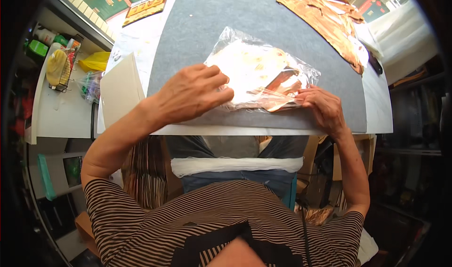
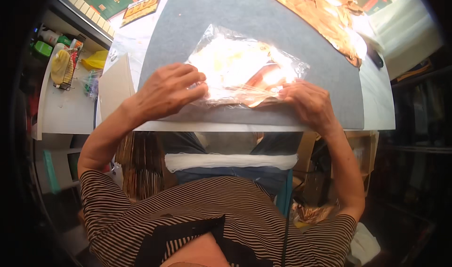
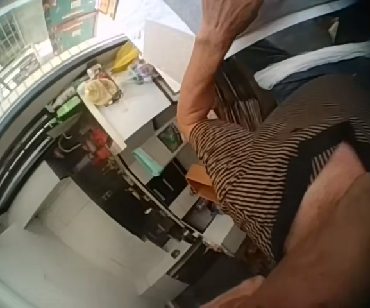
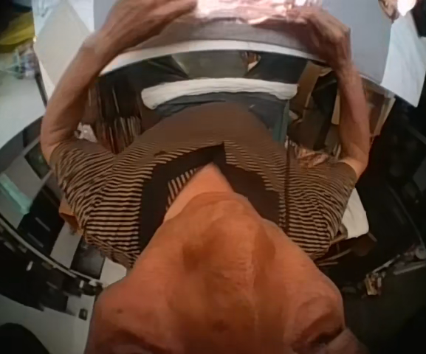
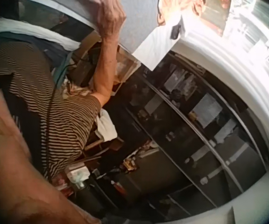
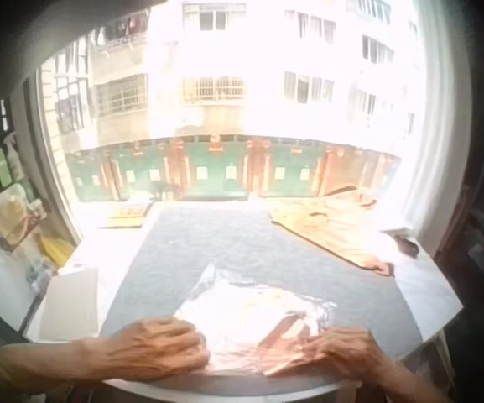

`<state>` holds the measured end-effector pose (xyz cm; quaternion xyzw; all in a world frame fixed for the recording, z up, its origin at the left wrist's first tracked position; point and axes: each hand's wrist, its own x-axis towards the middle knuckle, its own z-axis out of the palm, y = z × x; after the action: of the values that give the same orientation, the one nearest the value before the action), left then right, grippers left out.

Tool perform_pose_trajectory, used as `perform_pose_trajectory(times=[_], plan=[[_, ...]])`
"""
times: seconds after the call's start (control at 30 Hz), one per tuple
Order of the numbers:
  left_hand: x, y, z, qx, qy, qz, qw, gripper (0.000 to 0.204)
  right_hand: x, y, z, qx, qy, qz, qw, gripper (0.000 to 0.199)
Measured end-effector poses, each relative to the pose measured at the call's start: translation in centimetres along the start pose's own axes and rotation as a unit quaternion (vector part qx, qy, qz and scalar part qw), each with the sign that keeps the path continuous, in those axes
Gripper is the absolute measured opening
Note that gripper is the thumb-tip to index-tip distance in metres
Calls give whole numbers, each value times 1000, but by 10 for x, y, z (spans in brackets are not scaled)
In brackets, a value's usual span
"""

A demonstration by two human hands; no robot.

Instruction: Folding foil balloons and placing them into clear plastic packaging sleeves.

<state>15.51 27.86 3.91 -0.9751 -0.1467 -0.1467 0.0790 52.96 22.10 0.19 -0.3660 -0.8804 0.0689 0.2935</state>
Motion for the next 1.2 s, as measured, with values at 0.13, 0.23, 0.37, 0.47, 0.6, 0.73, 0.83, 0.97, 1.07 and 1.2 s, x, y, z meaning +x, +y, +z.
perform_pose_trajectory(times=[0.13,0.23,0.37,0.47,0.6,0.73,0.83,0.97,1.07,1.2], plan=[[-3,21,3,-7,1,-10,1000,16,0,-13,-20,35,-23,80,996,11],[1,26,5,15,6,-10,1000,18,25,-7,-10,47,5,123,991,22],[7,29,7,33,27,3,999,20,59,-10,15,20,-60,83,995,56],[4,32,-4,57,19,12,998,21,56,-7,27,-11,-151,91,984,85],[-11,67,-20,16,-45,-12,999,24,52,-4,39,-52,-199,118,971,111],[-27,111,-16,-95,-121,9,988,25,53,-8,42,-54,-183,129,973,123],[-39,124,-25,-411,-292,-45,862,40,53,-7,41,-53,-176,113,977,124],[-22,99,-60,-562,-261,-19,784,42,44,-5,40,-30,-140,77,987,111],[1,67,-82,-424,-6,-199,883,12,32,-26,34,-82,-104,12,991,91],[16,32,-22,-169,124,-212,955,40,20,-76,34,-4,-119,-73,990,70]])
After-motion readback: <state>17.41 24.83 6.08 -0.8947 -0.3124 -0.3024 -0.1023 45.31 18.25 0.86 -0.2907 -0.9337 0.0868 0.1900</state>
